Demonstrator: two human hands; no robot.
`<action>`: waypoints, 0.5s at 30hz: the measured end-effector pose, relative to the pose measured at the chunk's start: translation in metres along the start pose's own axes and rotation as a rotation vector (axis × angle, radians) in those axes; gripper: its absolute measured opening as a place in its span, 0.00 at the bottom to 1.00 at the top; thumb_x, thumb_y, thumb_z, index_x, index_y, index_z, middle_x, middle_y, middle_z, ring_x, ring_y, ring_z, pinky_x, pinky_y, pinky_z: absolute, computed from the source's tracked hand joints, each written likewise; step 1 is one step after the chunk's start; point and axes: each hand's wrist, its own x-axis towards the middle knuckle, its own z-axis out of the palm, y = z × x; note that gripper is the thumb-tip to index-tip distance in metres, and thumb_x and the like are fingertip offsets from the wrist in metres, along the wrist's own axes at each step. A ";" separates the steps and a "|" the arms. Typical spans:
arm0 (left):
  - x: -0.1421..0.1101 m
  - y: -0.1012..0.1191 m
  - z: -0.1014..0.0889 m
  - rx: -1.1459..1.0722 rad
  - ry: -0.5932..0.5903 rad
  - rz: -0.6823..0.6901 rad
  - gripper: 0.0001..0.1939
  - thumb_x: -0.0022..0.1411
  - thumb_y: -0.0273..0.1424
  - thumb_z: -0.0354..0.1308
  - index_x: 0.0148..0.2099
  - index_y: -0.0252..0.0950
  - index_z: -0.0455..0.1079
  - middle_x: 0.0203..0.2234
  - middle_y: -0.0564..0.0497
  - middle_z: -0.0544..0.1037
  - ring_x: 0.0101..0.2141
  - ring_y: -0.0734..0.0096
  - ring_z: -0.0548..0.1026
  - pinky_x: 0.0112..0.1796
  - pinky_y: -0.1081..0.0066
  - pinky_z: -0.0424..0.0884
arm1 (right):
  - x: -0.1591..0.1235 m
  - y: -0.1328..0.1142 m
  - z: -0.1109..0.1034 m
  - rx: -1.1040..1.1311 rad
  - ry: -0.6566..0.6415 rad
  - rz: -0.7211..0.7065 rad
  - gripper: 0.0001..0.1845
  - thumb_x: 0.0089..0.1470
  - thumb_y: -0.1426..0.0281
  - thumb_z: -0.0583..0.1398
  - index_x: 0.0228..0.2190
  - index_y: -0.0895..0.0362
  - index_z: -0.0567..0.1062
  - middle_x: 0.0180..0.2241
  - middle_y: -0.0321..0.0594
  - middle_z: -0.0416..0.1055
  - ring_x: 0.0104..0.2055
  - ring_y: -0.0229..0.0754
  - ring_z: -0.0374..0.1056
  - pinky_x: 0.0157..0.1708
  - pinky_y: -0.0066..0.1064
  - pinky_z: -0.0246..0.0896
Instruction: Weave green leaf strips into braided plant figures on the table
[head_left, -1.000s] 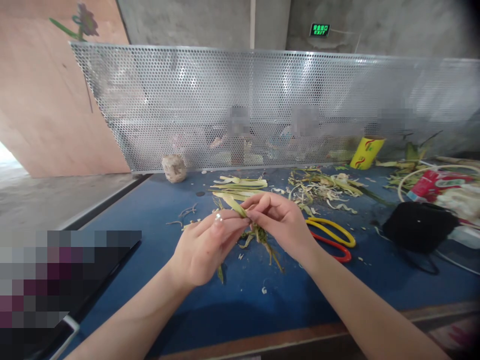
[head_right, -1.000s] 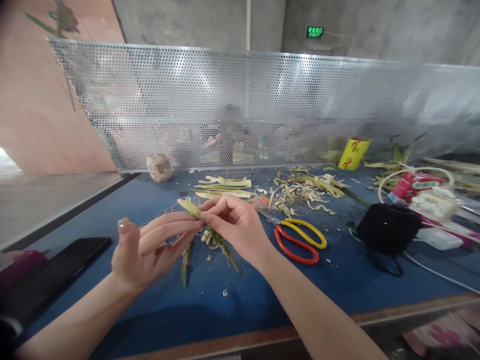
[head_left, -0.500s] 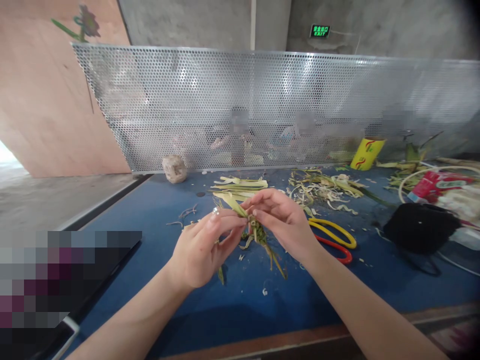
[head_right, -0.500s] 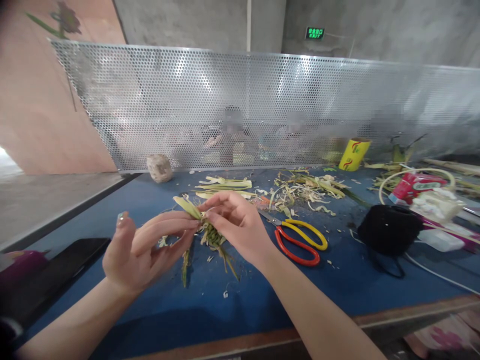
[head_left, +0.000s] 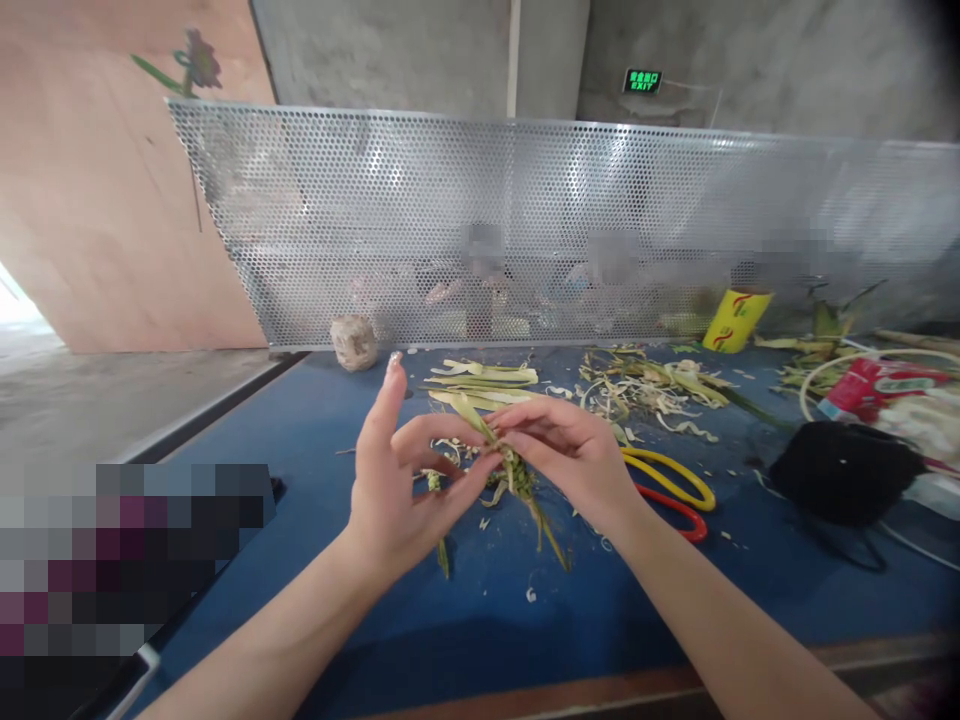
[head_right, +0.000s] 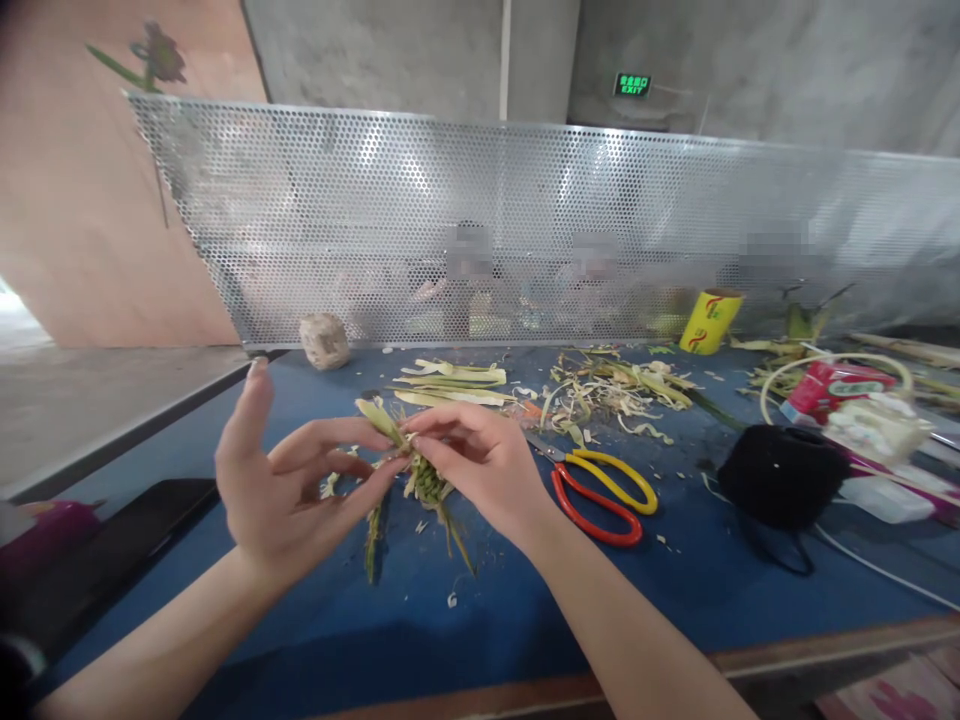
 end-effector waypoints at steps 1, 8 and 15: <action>0.001 -0.001 0.001 -0.009 -0.009 -0.004 0.48 0.50 0.20 0.60 0.63 0.46 0.33 0.25 0.54 0.73 0.27 0.73 0.74 0.19 0.79 0.72 | 0.000 0.001 0.000 0.004 -0.001 0.007 0.08 0.48 0.76 0.59 0.30 0.51 0.74 0.33 0.34 0.74 0.37 0.36 0.70 0.37 0.30 0.67; 0.002 -0.006 0.002 -0.033 -0.111 -0.083 0.47 0.53 0.20 0.55 0.63 0.42 0.27 0.27 0.52 0.75 0.28 0.71 0.74 0.14 0.82 0.66 | 0.002 0.005 0.000 -0.009 -0.006 0.089 0.06 0.47 0.72 0.59 0.31 0.52 0.72 0.33 0.35 0.73 0.38 0.37 0.70 0.38 0.32 0.66; 0.001 -0.009 0.004 -0.104 -0.044 -0.292 0.44 0.54 0.23 0.55 0.63 0.38 0.30 0.26 0.51 0.74 0.23 0.73 0.72 0.12 0.82 0.64 | 0.003 0.010 0.003 -0.041 -0.012 0.144 0.06 0.46 0.69 0.60 0.31 0.52 0.71 0.31 0.36 0.71 0.35 0.38 0.68 0.33 0.31 0.64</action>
